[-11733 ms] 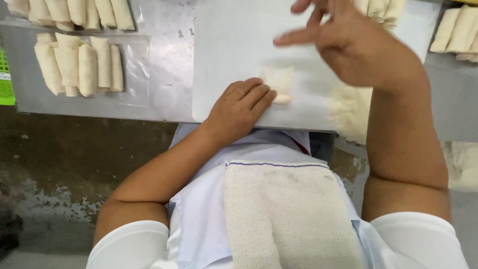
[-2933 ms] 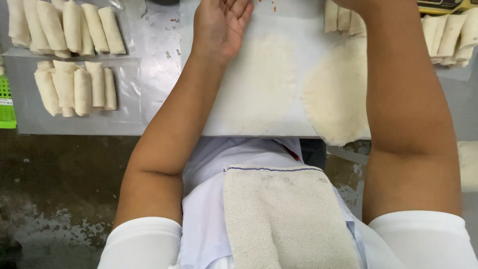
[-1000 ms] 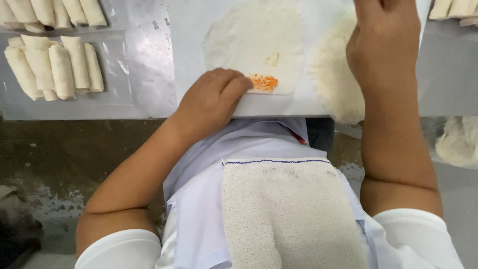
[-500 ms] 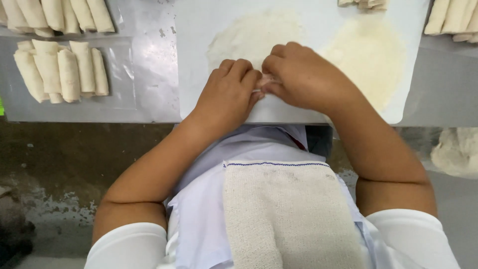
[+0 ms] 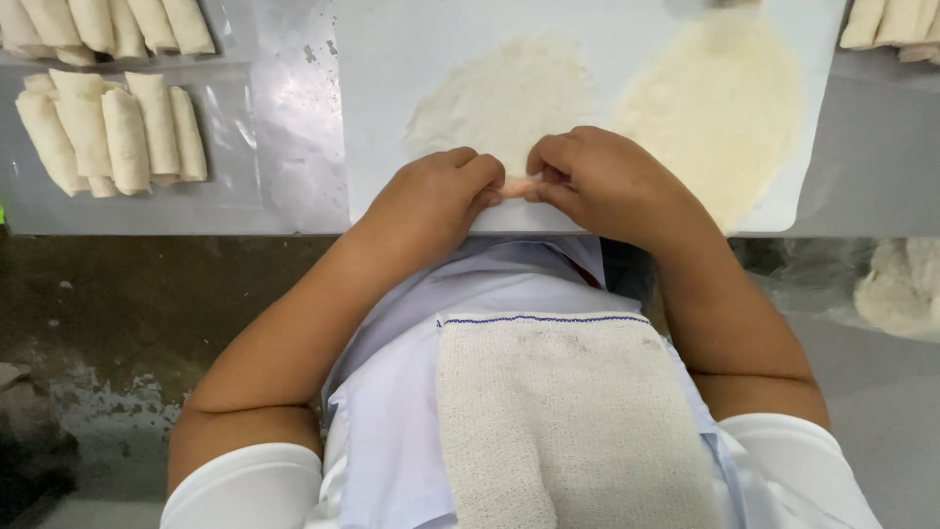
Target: Manually rolling spring rolls on a production line, including adding filling and folding the wrappers.
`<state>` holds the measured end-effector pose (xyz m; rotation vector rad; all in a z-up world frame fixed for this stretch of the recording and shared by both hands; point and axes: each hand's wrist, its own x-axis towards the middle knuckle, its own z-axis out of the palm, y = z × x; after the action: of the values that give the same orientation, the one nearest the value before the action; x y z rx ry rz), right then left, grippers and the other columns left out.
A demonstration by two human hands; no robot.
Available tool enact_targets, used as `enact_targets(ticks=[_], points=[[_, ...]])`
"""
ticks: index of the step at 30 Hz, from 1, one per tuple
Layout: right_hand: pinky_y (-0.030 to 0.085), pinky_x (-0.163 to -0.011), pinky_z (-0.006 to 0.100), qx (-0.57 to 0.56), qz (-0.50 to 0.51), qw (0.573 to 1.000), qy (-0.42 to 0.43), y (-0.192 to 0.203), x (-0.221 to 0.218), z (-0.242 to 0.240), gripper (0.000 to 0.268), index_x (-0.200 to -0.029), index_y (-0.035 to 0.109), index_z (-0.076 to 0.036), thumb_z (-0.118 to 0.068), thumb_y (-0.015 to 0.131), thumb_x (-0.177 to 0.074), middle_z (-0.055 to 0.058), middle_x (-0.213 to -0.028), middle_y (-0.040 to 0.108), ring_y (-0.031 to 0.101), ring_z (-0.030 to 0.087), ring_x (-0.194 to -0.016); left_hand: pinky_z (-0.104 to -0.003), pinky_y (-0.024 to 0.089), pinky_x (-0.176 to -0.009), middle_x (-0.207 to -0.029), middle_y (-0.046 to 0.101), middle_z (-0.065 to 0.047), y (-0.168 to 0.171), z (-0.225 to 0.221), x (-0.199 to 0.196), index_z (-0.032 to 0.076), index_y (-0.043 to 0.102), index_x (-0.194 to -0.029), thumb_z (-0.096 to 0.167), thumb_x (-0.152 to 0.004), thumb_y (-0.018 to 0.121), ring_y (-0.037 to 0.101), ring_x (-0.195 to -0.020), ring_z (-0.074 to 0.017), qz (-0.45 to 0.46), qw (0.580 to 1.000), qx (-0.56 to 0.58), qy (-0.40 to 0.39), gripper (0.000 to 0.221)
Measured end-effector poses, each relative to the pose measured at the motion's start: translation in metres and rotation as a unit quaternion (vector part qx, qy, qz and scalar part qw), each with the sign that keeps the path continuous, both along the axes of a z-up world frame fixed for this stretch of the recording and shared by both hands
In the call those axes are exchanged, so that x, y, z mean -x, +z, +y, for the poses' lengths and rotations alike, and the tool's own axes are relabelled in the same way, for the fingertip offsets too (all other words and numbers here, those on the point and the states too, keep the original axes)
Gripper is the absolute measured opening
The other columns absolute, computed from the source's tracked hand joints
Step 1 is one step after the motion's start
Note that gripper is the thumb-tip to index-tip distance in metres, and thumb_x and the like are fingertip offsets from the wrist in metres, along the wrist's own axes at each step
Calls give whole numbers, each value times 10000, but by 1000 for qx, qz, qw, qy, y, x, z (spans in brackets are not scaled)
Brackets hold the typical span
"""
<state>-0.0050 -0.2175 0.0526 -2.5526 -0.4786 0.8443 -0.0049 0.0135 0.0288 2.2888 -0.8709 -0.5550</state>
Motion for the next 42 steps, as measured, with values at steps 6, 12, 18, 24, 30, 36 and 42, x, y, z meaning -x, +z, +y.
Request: enact_targets(ticks=[6, 12, 18, 24, 30, 36, 42], points=[[528, -752, 417, -20, -63, 998, -15, -8, 3, -2, 143, -1037, 676, -59, -179, 599, -1050, 122, -867, 657, 659, 320, -821, -422, 595, -839, -1029, 660, -180, 8, 15, 1, 33, 707, -1136, 139, -1044, 598, 676, -1012, -375, -142, 988, -29, -51, 179], [495, -677, 370, 136, -196, 971, 20, -50, 1, -4, 125, -1103, 617, -134, -201, 517, -1068, 32, -764, 607, 624, 214, -681, -401, 617, -728, -925, 630, -161, -8, 14, -2, 6, 616, -1190, 108, -1048, 508, 698, -839, -314, -136, 990, -27, 21, 206], [310, -721, 416, 178, -319, 931, -27, -71, -2, -1, 477, -1301, 510, -133, -65, 514, -829, 80, -1009, 497, 490, 293, -832, -390, 467, -595, -877, 529, -100, -54, -4, -8, 74, 543, -951, 85, -930, 518, 561, -749, -289, -326, 938, -79, 85, 35], [353, -688, 405, 177, -449, 875, 37, -64, 0, 12, 362, -1221, 584, -138, -75, 497, -875, 75, -946, 521, 510, 290, -796, -437, 421, -639, -973, 498, -96, -44, 4, 3, 95, 538, -981, 188, -933, 516, 507, -870, -325, -341, 925, -83, 148, 107], [502, -962, 494, 7, -431, 899, 81, -52, 42, 37, 456, -1456, 595, -149, -37, 413, -1054, 241, -1266, 573, 614, 413, -1100, -493, 589, -695, -1184, 485, -190, -17, 24, 23, 23, 563, -1048, 239, -1026, 593, 650, -948, -418, -189, 965, -42, 175, 219], [467, -1029, 587, 21, -445, 892, 75, -66, 50, 41, 396, -1363, 627, -11, 20, 501, -988, 294, -1325, 547, 558, 481, -1163, -371, 658, -888, -1296, 352, -159, -23, -2, 31, 17, 390, -1196, 51, -1025, 649, 679, -1098, -335, -43, 915, 309, 257, 312], [454, -1106, 556, -86, -407, 909, 31, -49, 46, 19, 356, -1343, 576, 105, 43, 493, -1002, 302, -1314, 584, 592, 478, -1219, -283, 657, -819, -1101, 596, -57, -36, -11, 21, 54, 662, -1074, 128, -976, 731, 711, -1016, -221, -116, 932, 263, 219, 141]])
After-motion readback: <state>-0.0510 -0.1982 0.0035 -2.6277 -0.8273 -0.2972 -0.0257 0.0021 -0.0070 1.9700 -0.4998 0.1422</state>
